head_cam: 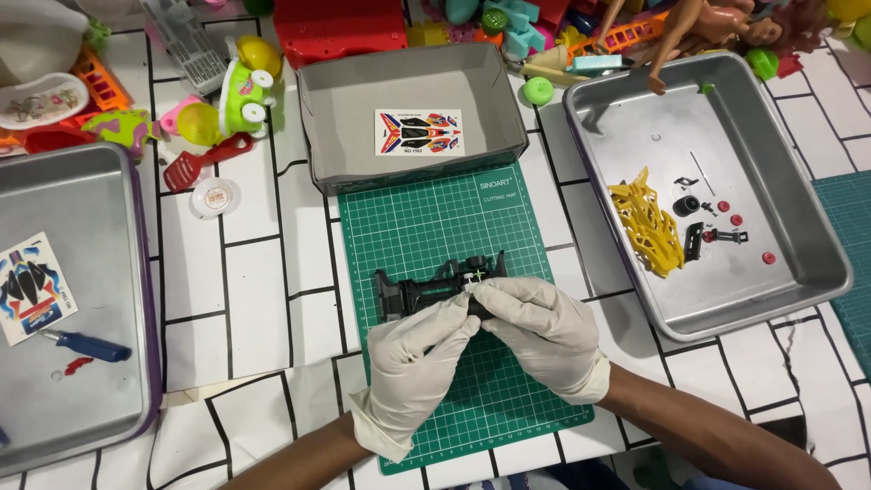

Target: The person assembles a toy car on a green cutting mat. They attach wheels to a black chassis, secure a yellow body shell, and add red wheel caps. The person handles the parts by hand and uses a screwdriver to tighten components.

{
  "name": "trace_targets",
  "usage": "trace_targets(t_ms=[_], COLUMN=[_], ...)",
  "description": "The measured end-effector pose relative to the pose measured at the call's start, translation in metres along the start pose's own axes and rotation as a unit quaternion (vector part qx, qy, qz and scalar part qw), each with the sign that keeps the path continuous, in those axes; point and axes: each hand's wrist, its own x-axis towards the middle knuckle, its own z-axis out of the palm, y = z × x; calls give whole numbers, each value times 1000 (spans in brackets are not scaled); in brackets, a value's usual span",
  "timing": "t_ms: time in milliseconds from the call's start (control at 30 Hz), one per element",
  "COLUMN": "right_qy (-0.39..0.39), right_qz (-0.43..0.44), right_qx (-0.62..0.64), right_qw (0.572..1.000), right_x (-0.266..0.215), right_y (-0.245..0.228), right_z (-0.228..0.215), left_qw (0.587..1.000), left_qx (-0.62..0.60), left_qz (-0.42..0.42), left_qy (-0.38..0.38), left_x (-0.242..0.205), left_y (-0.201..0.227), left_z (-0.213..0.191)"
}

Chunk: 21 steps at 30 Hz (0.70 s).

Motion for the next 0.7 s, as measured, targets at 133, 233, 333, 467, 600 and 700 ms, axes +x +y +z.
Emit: trace_targets(t_ms=[133, 233, 333, 467, 600, 700], right_qy=[-4, 24, 4, -40, -54, -60], right_qz=[226, 401, 406, 131, -116, -75], right_qx=[64, 197, 220, 107, -152, -131], right_qw=[972, 894, 887, 985, 980, 987], right_x=[7, 26, 30, -9, 10, 9], right_y=[-4, -21, -24, 8, -9, -16], right_z=[-4, -1, -2, -11, -5, -4], left_qw=[997, 993, 992, 994, 999, 998], left_qx=[35, 62, 65, 59, -29, -29], left_qz=[64, 99, 109, 94, -9, -58], left_qy=[-6, -10, -18, -15, -27, -17], left_x=[-6, -14, -12, 4, 18, 23], left_y=[-10, -26, -31, -5, 20, 19], left_z=[2, 2, 2, 3, 0, -4])
